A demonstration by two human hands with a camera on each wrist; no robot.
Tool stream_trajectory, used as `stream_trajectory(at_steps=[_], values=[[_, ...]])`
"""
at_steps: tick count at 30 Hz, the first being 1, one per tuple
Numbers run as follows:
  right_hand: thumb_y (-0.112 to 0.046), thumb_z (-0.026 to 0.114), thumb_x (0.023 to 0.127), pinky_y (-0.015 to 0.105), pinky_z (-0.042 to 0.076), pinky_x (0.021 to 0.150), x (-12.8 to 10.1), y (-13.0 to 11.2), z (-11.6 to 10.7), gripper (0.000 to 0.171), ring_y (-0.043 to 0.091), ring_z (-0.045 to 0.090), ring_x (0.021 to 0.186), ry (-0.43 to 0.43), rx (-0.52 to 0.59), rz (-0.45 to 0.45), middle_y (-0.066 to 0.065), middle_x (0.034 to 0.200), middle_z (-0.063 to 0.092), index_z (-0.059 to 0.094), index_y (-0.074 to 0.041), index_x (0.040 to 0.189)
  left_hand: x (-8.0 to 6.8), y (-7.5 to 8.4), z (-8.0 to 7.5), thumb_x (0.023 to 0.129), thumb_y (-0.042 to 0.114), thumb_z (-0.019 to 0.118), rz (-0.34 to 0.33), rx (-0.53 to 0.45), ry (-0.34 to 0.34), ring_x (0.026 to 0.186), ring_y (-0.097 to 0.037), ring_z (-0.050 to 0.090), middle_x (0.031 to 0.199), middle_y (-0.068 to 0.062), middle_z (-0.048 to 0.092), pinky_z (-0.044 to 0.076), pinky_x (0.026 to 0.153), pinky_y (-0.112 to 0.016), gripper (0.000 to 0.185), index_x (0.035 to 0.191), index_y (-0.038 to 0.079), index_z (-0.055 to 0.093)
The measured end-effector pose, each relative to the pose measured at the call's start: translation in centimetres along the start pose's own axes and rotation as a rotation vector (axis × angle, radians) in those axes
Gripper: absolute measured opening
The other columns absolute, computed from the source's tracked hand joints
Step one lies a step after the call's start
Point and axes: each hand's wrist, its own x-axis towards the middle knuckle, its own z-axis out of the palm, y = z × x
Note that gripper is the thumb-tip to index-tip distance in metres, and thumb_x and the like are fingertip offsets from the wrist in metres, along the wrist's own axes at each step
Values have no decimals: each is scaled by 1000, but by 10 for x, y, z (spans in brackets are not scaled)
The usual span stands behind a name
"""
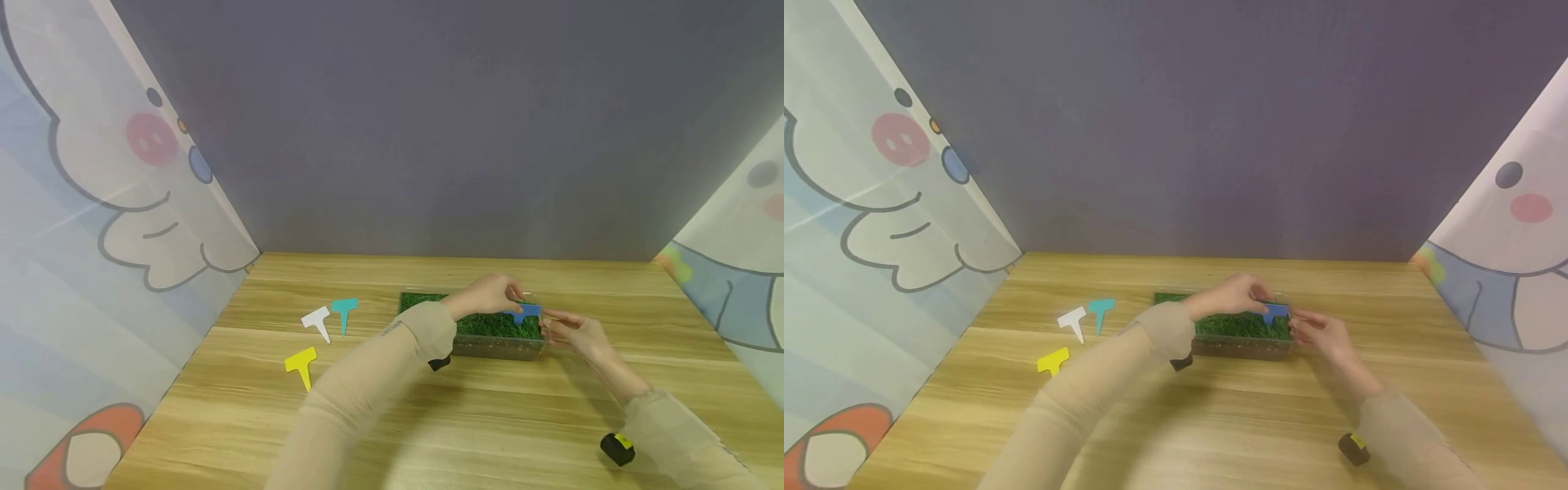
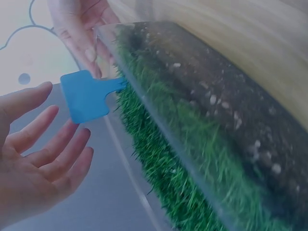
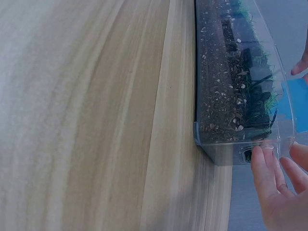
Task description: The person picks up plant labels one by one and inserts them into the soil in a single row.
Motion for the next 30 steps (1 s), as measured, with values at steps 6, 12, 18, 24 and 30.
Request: stream_trajectory(at_steps=[6, 12, 18, 24, 30], values=[[-49, 71, 66, 26, 51, 72, -1, 0, 0, 73, 8, 63, 81, -4, -21, -9, -13, 87, 66, 50, -12, 125, -11, -1, -9, 84, 28, 60, 0, 110, -9, 96, -8, 54, 109, 1, 58, 43, 71, -18, 34, 115, 15, 57], [-48, 71, 65, 26, 51, 73, 0, 1, 1, 71, 8, 63, 81, 0, -9, -3, -12, 88, 66, 51, -14, 124, -26, -7, -14, 85, 27, 60, 46, 180, -9, 105, -8, 51, 115, 3, 56, 42, 84, -20, 37, 118, 13, 54], [-46, 72, 66, 25, 51, 73, 1, 2, -1, 67, 8, 63, 82, 8, 5, 3, -12, 88, 65, 53, -15, 123, -46, -15, -14, 86, 30, 57, 57, 264, -11, 111, -10, 47, 121, 2, 51, 39, 91, -23, 35, 119, 17, 53], [-46, 72, 66, 25, 50, 74, 2, 3, -1, 71, 7, 63, 82, 14, 1, 11, -13, 89, 65, 50, -13, 125, -65, -22, -16, 86, 30, 56, 66, 305, -4, 119, -17, 42, 129, -1, 46, 38, 95, -29, 35, 118, 16, 54], [-46, 71, 67, 26, 50, 74, 3, 4, -2, 78, 8, 63, 83, 13, -8, 10, -13, 88, 65, 44, -7, 129, -81, -32, -15, 87, 30, 55, 89, 336, 33, 123, -20, 37, 129, -3, 46, 35, 99, -32, 34, 118, 15, 54]])
